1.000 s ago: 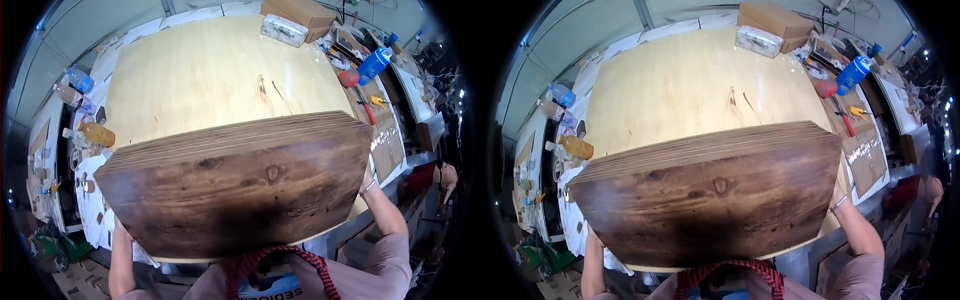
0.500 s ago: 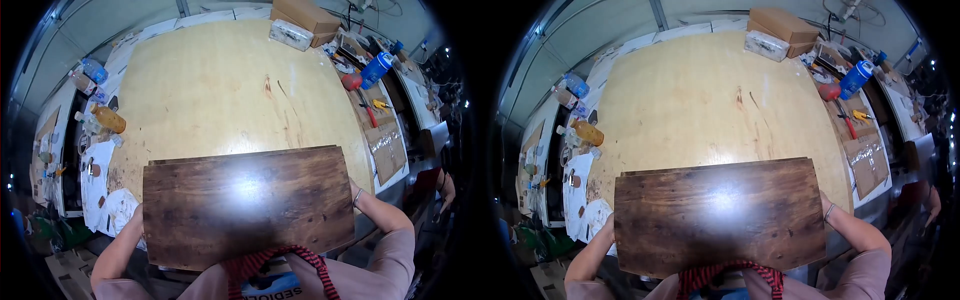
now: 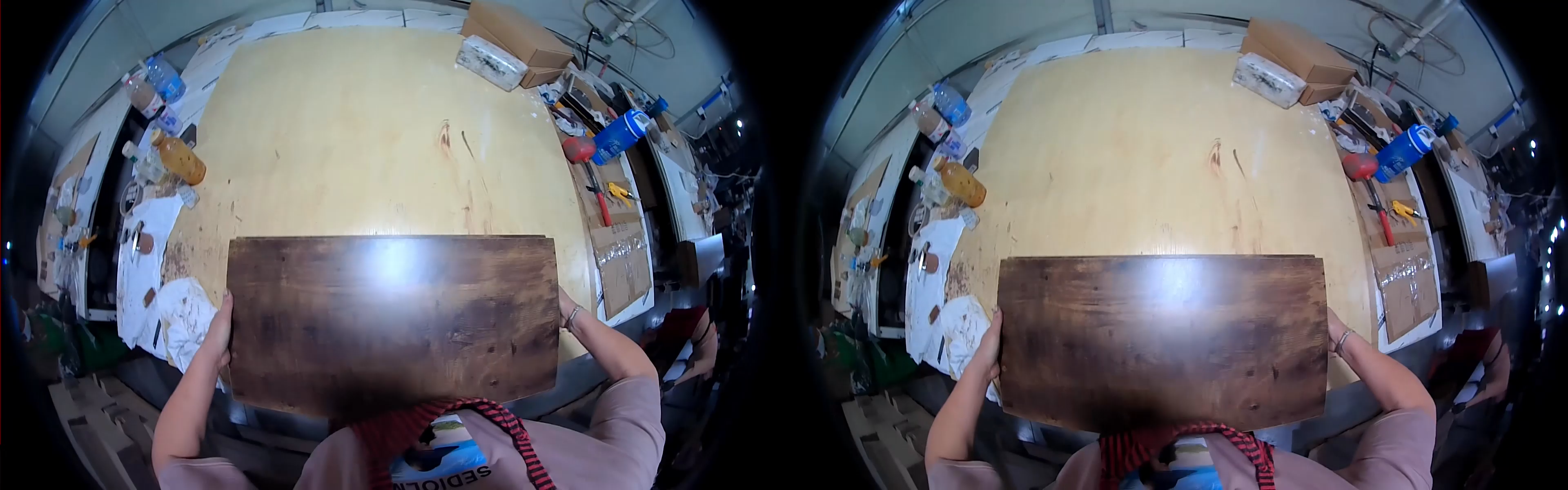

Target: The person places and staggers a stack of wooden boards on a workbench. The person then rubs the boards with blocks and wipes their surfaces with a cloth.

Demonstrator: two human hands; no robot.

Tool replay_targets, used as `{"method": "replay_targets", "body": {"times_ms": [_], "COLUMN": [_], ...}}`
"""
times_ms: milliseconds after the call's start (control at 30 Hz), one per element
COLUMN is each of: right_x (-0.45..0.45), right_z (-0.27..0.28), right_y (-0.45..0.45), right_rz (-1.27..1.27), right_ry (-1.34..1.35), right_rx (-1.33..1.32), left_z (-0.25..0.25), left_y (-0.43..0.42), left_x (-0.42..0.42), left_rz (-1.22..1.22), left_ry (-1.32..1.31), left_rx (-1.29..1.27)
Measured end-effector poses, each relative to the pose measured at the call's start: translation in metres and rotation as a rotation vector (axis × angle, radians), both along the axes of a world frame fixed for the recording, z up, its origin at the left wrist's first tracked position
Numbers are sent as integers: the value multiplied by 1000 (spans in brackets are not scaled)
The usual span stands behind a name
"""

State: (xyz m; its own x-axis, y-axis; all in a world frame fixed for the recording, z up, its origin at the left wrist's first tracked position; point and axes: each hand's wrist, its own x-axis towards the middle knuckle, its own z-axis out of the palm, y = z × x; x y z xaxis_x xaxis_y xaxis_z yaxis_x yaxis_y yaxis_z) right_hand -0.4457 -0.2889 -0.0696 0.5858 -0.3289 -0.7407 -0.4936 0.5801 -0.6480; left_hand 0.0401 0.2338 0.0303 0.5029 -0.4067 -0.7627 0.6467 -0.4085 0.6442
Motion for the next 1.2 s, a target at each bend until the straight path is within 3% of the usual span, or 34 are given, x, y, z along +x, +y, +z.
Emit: {"method": "replay_targets", "body": {"times_ms": [67,133,200,300,400,433,533,667,833,933,1067,1200], "right_x": [-24,49,30,-11,-66,-59,-68,-60,-78,-82,-72,-63], "right_z": [-14,134,163,119,43,50,32,51,58,54,32,16], "right_y": [-26,-33,-45,-11,21,53,105,132,154,174,190,195], "right_rz": [265,709,352,25,-30,-16,-311,-404,-431,-498,-590,-759], "right_ry": [185,620,355,150,91,-26,-58,-74,-235,-324,-374,-415], "right_rx": [-517,-526,-531,-310,-123,-51,-112,-32,-148,-354,-674,-780], "left_z": [-10,-23,-22,-19,-15,-15,-25,-17,-36,-29,-56,-67], "left_y": [4,12,10,17,47,53,73,64,98,106,110,106], "left_x": [5,10,8,8,-15,-22,-35,-39,-38,-72,-92,-113], "left_rz": [8,11,10,-3,48,63,108,92,86,159,245,382], "left_ry": [-36,-25,-79,16,115,127,9,-76,-103,-333,-502,-600], "left_rx": [16,20,-8,-77,-81,-78,-87,-44,-223,-29,-415,-618]}}
